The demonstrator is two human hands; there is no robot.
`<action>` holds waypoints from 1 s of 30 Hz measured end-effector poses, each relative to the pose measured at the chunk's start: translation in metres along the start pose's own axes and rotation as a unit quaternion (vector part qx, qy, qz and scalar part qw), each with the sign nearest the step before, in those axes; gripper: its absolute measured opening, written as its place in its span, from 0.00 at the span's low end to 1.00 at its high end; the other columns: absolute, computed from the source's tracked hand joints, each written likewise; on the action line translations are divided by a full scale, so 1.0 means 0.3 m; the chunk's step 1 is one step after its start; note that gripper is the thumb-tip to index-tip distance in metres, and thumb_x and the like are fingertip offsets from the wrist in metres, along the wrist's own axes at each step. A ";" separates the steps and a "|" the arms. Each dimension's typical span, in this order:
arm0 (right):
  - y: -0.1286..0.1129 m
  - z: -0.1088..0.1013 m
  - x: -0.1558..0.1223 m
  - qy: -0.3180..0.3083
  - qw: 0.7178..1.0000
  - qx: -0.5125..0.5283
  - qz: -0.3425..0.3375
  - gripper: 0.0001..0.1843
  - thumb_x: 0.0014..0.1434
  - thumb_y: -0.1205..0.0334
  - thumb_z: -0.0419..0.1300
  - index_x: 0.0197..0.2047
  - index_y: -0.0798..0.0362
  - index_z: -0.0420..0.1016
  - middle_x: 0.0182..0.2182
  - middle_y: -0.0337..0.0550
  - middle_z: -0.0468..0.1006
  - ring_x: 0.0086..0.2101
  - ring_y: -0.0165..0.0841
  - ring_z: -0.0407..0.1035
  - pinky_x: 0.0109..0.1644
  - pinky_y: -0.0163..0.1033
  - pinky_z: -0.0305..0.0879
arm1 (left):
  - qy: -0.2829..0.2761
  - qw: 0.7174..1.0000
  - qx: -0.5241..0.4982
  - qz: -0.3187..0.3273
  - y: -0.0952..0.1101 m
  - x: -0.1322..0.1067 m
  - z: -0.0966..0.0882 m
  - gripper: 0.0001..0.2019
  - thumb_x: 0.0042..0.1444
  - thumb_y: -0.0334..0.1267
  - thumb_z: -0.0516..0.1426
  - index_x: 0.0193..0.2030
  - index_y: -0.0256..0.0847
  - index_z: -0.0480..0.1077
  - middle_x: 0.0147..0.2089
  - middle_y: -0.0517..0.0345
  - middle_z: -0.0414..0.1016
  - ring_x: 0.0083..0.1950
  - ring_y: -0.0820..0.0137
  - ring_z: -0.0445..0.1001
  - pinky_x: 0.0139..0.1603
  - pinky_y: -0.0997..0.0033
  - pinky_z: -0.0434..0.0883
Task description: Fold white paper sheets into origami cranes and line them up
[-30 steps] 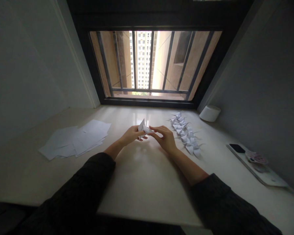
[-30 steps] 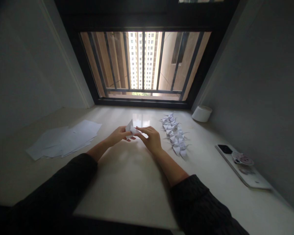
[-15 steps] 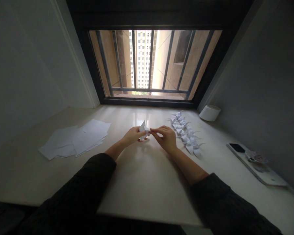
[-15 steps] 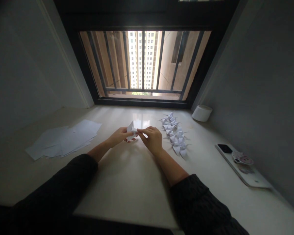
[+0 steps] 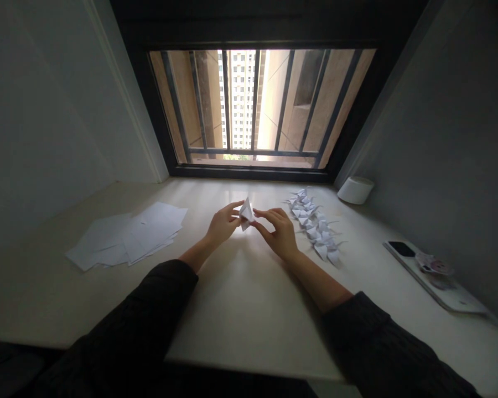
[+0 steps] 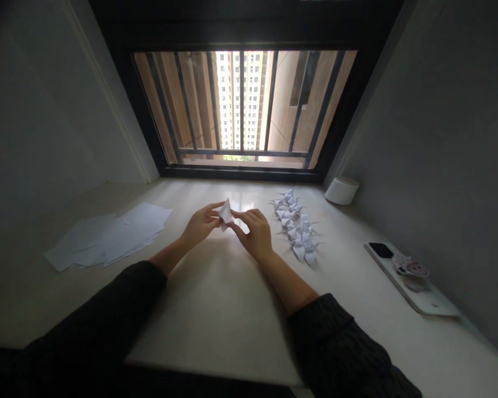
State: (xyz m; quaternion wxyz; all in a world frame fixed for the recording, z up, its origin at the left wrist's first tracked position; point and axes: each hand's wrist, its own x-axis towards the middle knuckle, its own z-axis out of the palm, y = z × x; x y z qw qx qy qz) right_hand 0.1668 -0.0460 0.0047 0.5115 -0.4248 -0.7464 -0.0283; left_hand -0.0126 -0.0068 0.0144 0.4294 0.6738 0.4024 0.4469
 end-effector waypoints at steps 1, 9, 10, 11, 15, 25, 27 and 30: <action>-0.002 0.001 0.001 0.007 1.000 0.017 0.007 0.17 0.58 0.57 0.60 0.51 0.45 0.73 0.39 0.43 0.79 0.41 0.38 0.68 0.47 0.46 0.66 | -0.008 0.999 -0.044 -0.015 -0.002 0.005 -0.001 0.29 0.46 0.37 0.63 0.57 0.39 0.66 0.42 0.49 0.77 0.39 0.66 0.76 0.40 0.68 0.73; 0.026 0.020 -0.003 0.021 0.986 0.136 0.093 0.15 0.56 0.56 0.61 0.48 0.41 0.76 0.42 0.44 0.74 0.43 0.36 0.68 0.41 0.42 0.70 | -0.056 0.982 -0.163 -0.081 0.010 0.002 0.004 0.28 0.39 0.35 0.67 0.50 0.35 0.70 0.41 0.50 0.77 0.42 0.65 0.75 0.46 0.62 0.72; 0.027 0.023 -0.003 0.019 0.984 0.151 0.098 0.14 0.55 0.56 0.62 0.47 0.41 0.76 0.42 0.44 0.74 0.43 0.36 0.68 0.40 0.42 0.70 | -0.057 0.981 -0.163 -0.083 0.012 0.000 0.006 0.28 0.38 0.34 0.68 0.50 0.34 0.70 0.40 0.50 0.77 0.42 0.66 0.75 0.46 0.62 0.72; 0.027 0.026 -0.004 0.016 0.981 0.164 0.103 0.14 0.55 0.56 0.62 0.45 0.42 0.77 0.41 0.44 0.74 0.42 0.36 0.68 0.39 0.41 0.70 | -0.058 0.981 -0.163 -0.083 0.014 -0.002 0.007 0.28 0.38 0.33 0.68 0.50 0.34 0.70 0.40 0.51 0.77 0.41 0.66 0.75 0.46 0.62 0.72; 0.022 0.034 -0.008 -0.002 0.968 0.210 0.134 0.14 0.52 0.54 0.64 0.43 0.45 0.79 0.40 0.44 0.77 0.39 0.35 0.71 0.39 0.40 0.69 | -0.056 0.982 -0.161 -0.081 0.016 -0.008 0.013 0.29 0.37 0.32 0.68 0.50 0.34 0.69 0.39 0.51 0.78 0.40 0.66 0.75 0.47 0.61 0.72; 0.018 0.044 -0.013 -0.005 0.941 0.285 0.184 0.13 0.49 0.53 0.66 0.39 0.47 0.81 0.38 0.43 0.80 0.36 0.35 0.73 0.39 0.40 0.69 | -0.042 0.980 -0.171 -0.090 0.012 -0.010 0.023 0.32 0.38 0.37 0.68 0.54 0.34 0.68 0.37 0.51 0.78 0.38 0.66 0.76 0.45 0.62 0.73; 0.018 0.045 -0.013 -0.005 0.938 0.287 0.195 0.14 0.48 0.52 0.66 0.38 0.47 0.81 0.37 0.43 0.80 0.36 0.35 0.73 0.39 0.40 0.69 | -0.036 0.981 -0.169 -0.089 0.016 -0.012 0.025 0.32 0.39 0.37 0.68 0.54 0.34 0.68 0.37 0.51 0.79 0.38 0.66 0.76 0.43 0.63 0.73; 0.017 0.043 -0.013 0.009 0.941 0.266 0.210 0.14 0.45 0.51 0.67 0.36 0.48 0.81 0.33 0.42 0.80 0.33 0.34 0.73 0.39 0.40 0.68 | -0.035 0.983 -0.160 -0.085 0.020 -0.015 0.028 0.29 0.39 0.37 0.67 0.51 0.35 0.70 0.40 0.50 0.79 0.39 0.66 0.76 0.42 0.65 0.73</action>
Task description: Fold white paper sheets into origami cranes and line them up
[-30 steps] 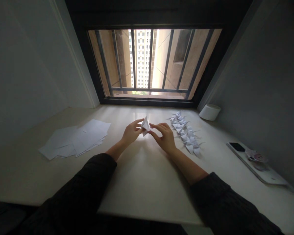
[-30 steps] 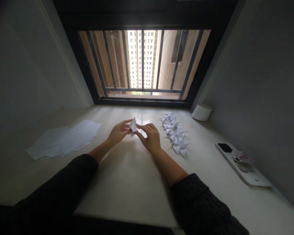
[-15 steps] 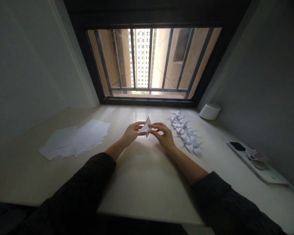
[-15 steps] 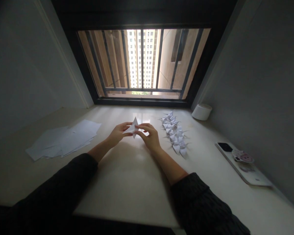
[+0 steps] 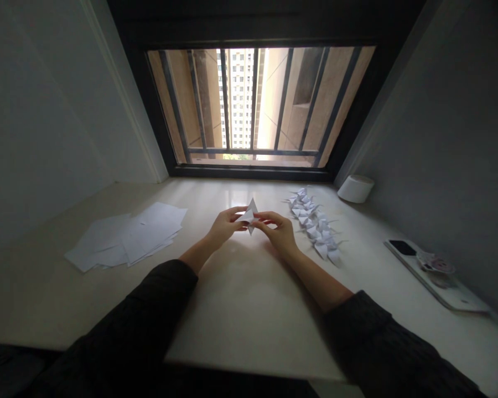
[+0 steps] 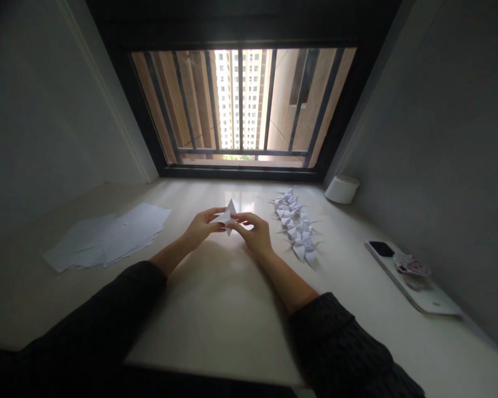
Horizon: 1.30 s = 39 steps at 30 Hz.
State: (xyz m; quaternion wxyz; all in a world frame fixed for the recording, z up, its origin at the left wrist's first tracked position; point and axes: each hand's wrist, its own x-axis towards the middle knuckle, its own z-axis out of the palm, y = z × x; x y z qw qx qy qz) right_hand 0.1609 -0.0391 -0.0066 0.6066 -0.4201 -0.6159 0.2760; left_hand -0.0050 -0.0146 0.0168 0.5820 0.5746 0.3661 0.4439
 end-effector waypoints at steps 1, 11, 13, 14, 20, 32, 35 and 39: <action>-0.002 -0.001 -0.001 0.008 1.000 -0.009 0.002 0.14 0.45 0.51 0.68 0.35 0.48 0.81 0.32 0.42 0.80 0.33 0.34 0.73 0.39 0.41 0.68 | -0.002 1.000 0.002 0.001 -0.001 0.000 0.001 0.28 0.38 0.37 0.67 0.50 0.35 0.70 0.40 0.49 0.79 0.39 0.66 0.77 0.41 0.65 0.73; -0.015 -0.002 -0.005 0.023 0.999 -0.040 -0.003 0.14 0.47 0.51 0.66 0.35 0.49 0.81 0.34 0.43 0.81 0.34 0.36 0.74 0.40 0.42 0.68 | -0.006 0.999 0.019 0.027 -0.020 0.007 -0.002 0.23 0.40 0.32 0.66 0.46 0.33 0.70 0.40 0.47 0.79 0.40 0.64 0.78 0.40 0.67 0.72; -0.010 -0.002 -0.004 0.025 0.999 -0.033 0.006 0.13 0.47 0.52 0.66 0.34 0.50 0.81 0.35 0.44 0.81 0.34 0.36 0.74 0.40 0.42 0.69 | -0.007 0.999 0.018 0.040 -0.020 0.008 -0.001 0.22 0.40 0.32 0.65 0.45 0.33 0.71 0.39 0.47 0.79 0.39 0.64 0.78 0.40 0.67 0.72; -0.007 -0.002 -0.003 0.025 0.999 -0.029 0.011 0.12 0.47 0.52 0.66 0.34 0.50 0.81 0.35 0.44 0.81 0.34 0.36 0.74 0.40 0.42 0.69 | -0.010 0.999 0.017 0.046 -0.019 0.008 0.000 0.22 0.40 0.32 0.65 0.45 0.33 0.71 0.38 0.47 0.79 0.39 0.64 0.78 0.40 0.67 0.72; 0.019 -0.005 0.005 0.024 0.999 -0.013 0.029 0.11 0.46 0.52 0.66 0.30 0.50 0.81 0.35 0.46 0.81 0.35 0.38 0.74 0.38 0.43 0.70 | -0.025 0.997 0.036 0.065 -0.001 -0.002 0.005 0.19 0.42 0.34 0.64 0.44 0.33 0.71 0.37 0.47 0.80 0.38 0.63 0.78 0.41 0.66 0.72; 0.027 -0.008 0.006 0.010 0.999 -0.019 0.031 0.10 0.47 0.53 0.66 0.31 0.48 0.82 0.36 0.44 0.81 0.36 0.38 0.75 0.38 0.42 0.70 | -0.014 0.999 0.025 0.029 -0.022 0.009 -0.005 0.25 0.42 0.39 0.65 0.48 0.33 0.70 0.38 0.47 0.80 0.37 0.65 0.78 0.39 0.69 0.72; 0.023 -0.010 0.006 0.004 0.999 -0.027 0.035 0.10 0.47 0.52 0.66 0.31 0.48 0.81 0.36 0.44 0.81 0.37 0.38 0.75 0.38 0.41 0.70 | -0.022 0.998 0.037 0.042 -0.025 0.009 -0.007 0.27 0.43 0.39 0.65 0.51 0.33 0.69 0.40 0.45 0.79 0.40 0.63 0.78 0.41 0.66 0.72; 0.015 -0.013 0.006 0.000 0.998 -0.034 0.044 0.13 0.47 0.50 0.65 0.30 0.50 0.81 0.36 0.45 0.82 0.37 0.38 0.75 0.36 0.40 0.70 | -0.039 0.994 0.072 0.074 -0.021 0.006 -0.007 0.24 0.45 0.39 0.63 0.50 0.32 0.70 0.40 0.45 0.80 0.42 0.61 0.78 0.44 0.65 0.72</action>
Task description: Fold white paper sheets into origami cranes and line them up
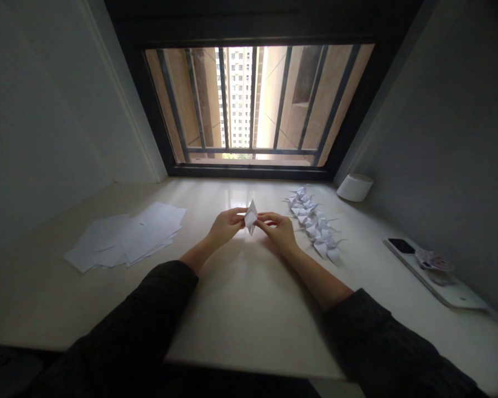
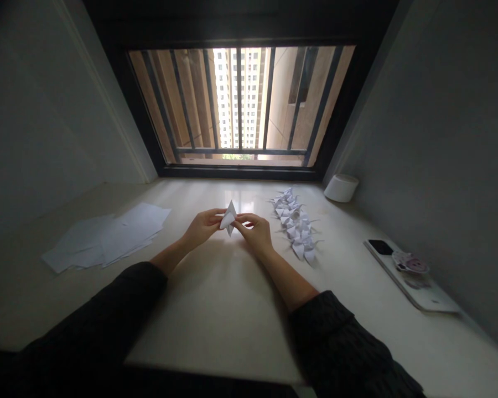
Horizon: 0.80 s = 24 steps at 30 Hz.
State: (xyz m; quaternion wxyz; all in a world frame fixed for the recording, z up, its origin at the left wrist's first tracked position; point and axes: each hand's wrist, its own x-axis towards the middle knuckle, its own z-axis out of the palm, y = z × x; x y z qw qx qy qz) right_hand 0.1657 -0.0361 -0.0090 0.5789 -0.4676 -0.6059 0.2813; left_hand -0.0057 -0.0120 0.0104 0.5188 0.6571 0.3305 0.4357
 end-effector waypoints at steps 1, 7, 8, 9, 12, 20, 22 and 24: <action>-0.001 0.000 0.000 0.000 1.000 -0.001 0.002 0.13 0.47 0.49 0.65 0.30 0.50 0.81 0.36 0.45 0.82 0.36 0.38 0.75 0.36 0.40 0.70 | 0.000 1.000 0.011 0.006 0.002 -0.001 0.000 0.23 0.46 0.39 0.63 0.50 0.32 0.70 0.40 0.45 0.80 0.42 0.61 0.78 0.44 0.65 0.72; 0.011 0.003 0.005 0.003 1.000 -0.001 0.029 0.14 0.45 0.49 0.65 0.30 0.51 0.81 0.35 0.46 0.82 0.34 0.37 0.75 0.33 0.38 0.69 | 0.007 0.998 0.057 0.025 -0.006 -0.001 -0.004 0.22 0.47 0.40 0.62 0.49 0.33 0.70 0.42 0.44 0.79 0.42 0.60 0.78 0.44 0.64 0.73; 0.015 0.003 0.006 0.003 0.999 -0.001 0.035 0.15 0.45 0.49 0.65 0.30 0.51 0.81 0.34 0.46 0.82 0.34 0.37 0.75 0.33 0.38 0.68 | 0.009 0.998 0.065 0.026 -0.011 0.001 -0.006 0.22 0.47 0.40 0.62 0.49 0.33 0.70 0.42 0.45 0.79 0.42 0.60 0.78 0.44 0.64 0.73; 0.018 0.004 0.007 0.003 0.999 -0.001 0.040 0.15 0.45 0.49 0.65 0.30 0.51 0.81 0.34 0.46 0.82 0.33 0.38 0.75 0.33 0.38 0.68 | 0.012 0.997 0.073 0.029 -0.016 0.003 -0.008 0.22 0.47 0.40 0.62 0.49 0.33 0.71 0.42 0.45 0.79 0.41 0.61 0.78 0.44 0.64 0.73; 0.020 0.004 0.007 0.000 0.999 -0.004 0.039 0.15 0.45 0.48 0.65 0.30 0.51 0.81 0.34 0.46 0.82 0.34 0.38 0.75 0.33 0.38 0.68 | 0.017 0.993 0.104 0.044 -0.022 0.005 -0.014 0.21 0.48 0.40 0.61 0.49 0.35 0.72 0.41 0.46 0.80 0.41 0.61 0.78 0.44 0.64 0.73; 0.020 -0.002 0.011 0.025 0.998 -0.027 0.047 0.16 0.46 0.48 0.64 0.30 0.52 0.80 0.31 0.45 0.81 0.31 0.37 0.74 0.32 0.38 0.66 | 0.055 0.934 0.326 0.137 0.047 -0.038 -0.001 0.28 0.47 0.41 0.63 0.58 0.51 0.66 0.55 0.56 0.72 0.51 0.62 0.74 0.51 0.63 0.71; 0.024 -0.003 0.015 0.038 0.997 -0.034 0.049 0.16 0.45 0.47 0.64 0.29 0.52 0.80 0.30 0.45 0.81 0.30 0.36 0.74 0.31 0.37 0.66 | 0.066 0.920 0.347 0.170 0.061 -0.045 0.004 0.26 0.47 0.42 0.63 0.55 0.51 0.69 0.57 0.57 0.71 0.56 0.61 0.71 0.56 0.62 0.67; 0.025 -0.004 0.016 0.043 0.997 -0.038 0.046 0.16 0.45 0.47 0.64 0.28 0.52 0.79 0.29 0.45 0.81 0.30 0.36 0.74 0.31 0.37 0.65 | 0.073 0.917 0.340 0.194 0.065 -0.047 0.007 0.21 0.48 0.43 0.63 0.51 0.51 0.72 0.56 0.57 0.72 0.56 0.62 0.70 0.58 0.61 0.65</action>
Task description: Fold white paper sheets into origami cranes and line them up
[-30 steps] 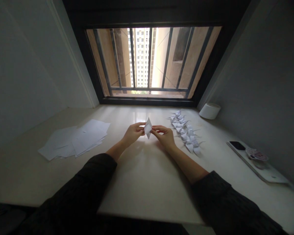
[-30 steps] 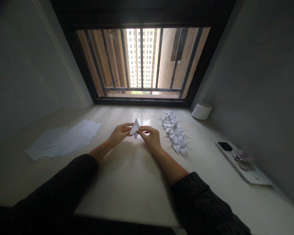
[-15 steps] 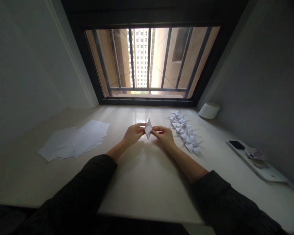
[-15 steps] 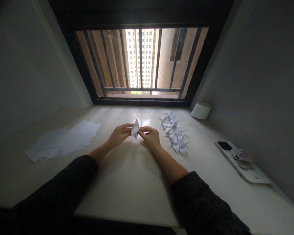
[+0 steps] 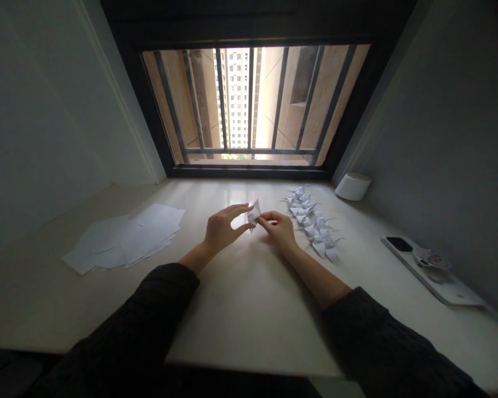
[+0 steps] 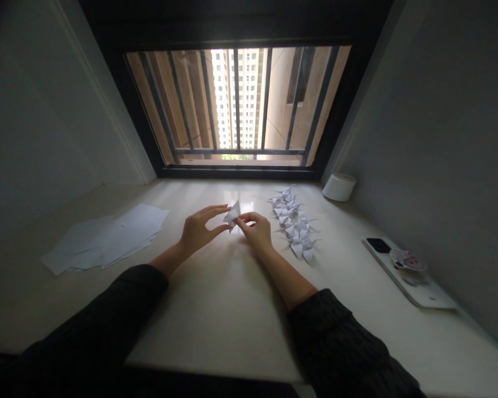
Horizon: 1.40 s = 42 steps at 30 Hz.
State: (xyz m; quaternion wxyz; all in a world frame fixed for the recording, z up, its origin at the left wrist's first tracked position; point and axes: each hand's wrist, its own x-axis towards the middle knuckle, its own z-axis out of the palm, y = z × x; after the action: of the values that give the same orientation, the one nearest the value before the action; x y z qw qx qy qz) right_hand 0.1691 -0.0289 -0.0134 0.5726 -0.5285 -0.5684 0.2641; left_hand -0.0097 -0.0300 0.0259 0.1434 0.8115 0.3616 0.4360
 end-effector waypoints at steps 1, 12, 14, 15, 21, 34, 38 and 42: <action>-0.001 0.000 0.000 -0.002 1.000 0.000 -0.003 0.16 0.45 0.47 0.64 0.28 0.52 0.79 0.29 0.44 0.81 0.29 0.36 0.73 0.31 0.37 0.65 | 0.009 1.000 -0.005 0.005 0.000 -0.001 0.001 0.18 0.49 0.43 0.63 0.49 0.51 0.74 0.54 0.57 0.73 0.55 0.62 0.71 0.58 0.61 0.65; 0.007 0.010 -0.003 -0.024 0.999 -0.005 -0.021 0.17 0.45 0.45 0.64 0.28 0.51 0.79 0.29 0.44 0.80 0.28 0.35 0.73 0.29 0.36 0.65 | 0.059 0.997 -0.045 -0.013 -0.008 -0.008 0.010 0.09 0.50 0.43 0.62 0.39 0.52 0.78 0.43 0.59 0.79 0.48 0.63 0.76 0.53 0.62 0.68; 0.008 0.010 -0.003 -0.025 0.999 -0.007 -0.020 0.18 0.45 0.44 0.64 0.28 0.51 0.79 0.29 0.44 0.80 0.28 0.35 0.73 0.29 0.36 0.65 | 0.058 0.997 -0.049 -0.019 -0.002 -0.008 0.009 0.09 0.50 0.43 0.62 0.39 0.51 0.78 0.43 0.58 0.79 0.47 0.63 0.76 0.52 0.63 0.68; 0.007 0.009 -0.004 -0.024 1.000 -0.010 -0.018 0.18 0.45 0.44 0.64 0.27 0.51 0.79 0.28 0.44 0.80 0.28 0.35 0.73 0.29 0.36 0.65 | 0.056 0.997 -0.047 -0.021 0.001 -0.008 0.008 0.09 0.50 0.43 0.61 0.39 0.51 0.78 0.43 0.58 0.79 0.47 0.63 0.76 0.52 0.63 0.68; -0.001 0.005 -0.006 -0.021 1.000 -0.006 -0.012 0.18 0.45 0.45 0.64 0.27 0.52 0.79 0.28 0.44 0.80 0.28 0.35 0.73 0.28 0.36 0.65 | 0.049 0.998 -0.045 -0.005 0.011 -0.008 0.006 0.09 0.51 0.43 0.61 0.40 0.51 0.78 0.44 0.58 0.79 0.47 0.64 0.76 0.51 0.65 0.68; -0.010 0.006 -0.006 -0.021 0.999 0.030 0.000 0.15 0.46 0.47 0.64 0.27 0.52 0.78 0.27 0.43 0.80 0.28 0.34 0.72 0.30 0.37 0.65 | 0.065 0.995 -0.071 -0.032 0.024 -0.002 0.013 0.21 0.44 0.43 0.66 0.48 0.50 0.74 0.50 0.56 0.76 0.53 0.62 0.73 0.57 0.63 0.65; -0.014 0.009 -0.004 -0.026 0.997 0.073 -0.001 0.17 0.45 0.46 0.65 0.28 0.52 0.77 0.29 0.44 0.80 0.31 0.35 0.73 0.33 0.38 0.66 | 0.036 0.971 -0.179 -0.157 -0.013 0.003 0.048 0.37 0.40 0.45 0.68 0.59 0.46 0.64 0.53 0.51 0.74 0.51 0.60 0.74 0.55 0.59 0.67; -0.009 0.012 -0.003 -0.035 0.994 0.103 0.008 0.18 0.44 0.45 0.65 0.29 0.52 0.77 0.31 0.44 0.80 0.33 0.36 0.73 0.34 0.38 0.67 | -0.036 0.900 -0.340 -0.271 -0.041 0.001 0.073 0.32 0.44 0.48 0.65 0.55 0.35 0.68 0.41 0.47 0.79 0.43 0.62 0.77 0.47 0.61 0.70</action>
State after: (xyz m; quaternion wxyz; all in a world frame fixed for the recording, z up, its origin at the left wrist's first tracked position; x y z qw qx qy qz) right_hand 0.1647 -0.0296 -0.0120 0.6018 -0.4615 -0.5533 0.3445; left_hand 0.0026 -0.0194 0.0065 0.5359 0.5989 0.3924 0.4473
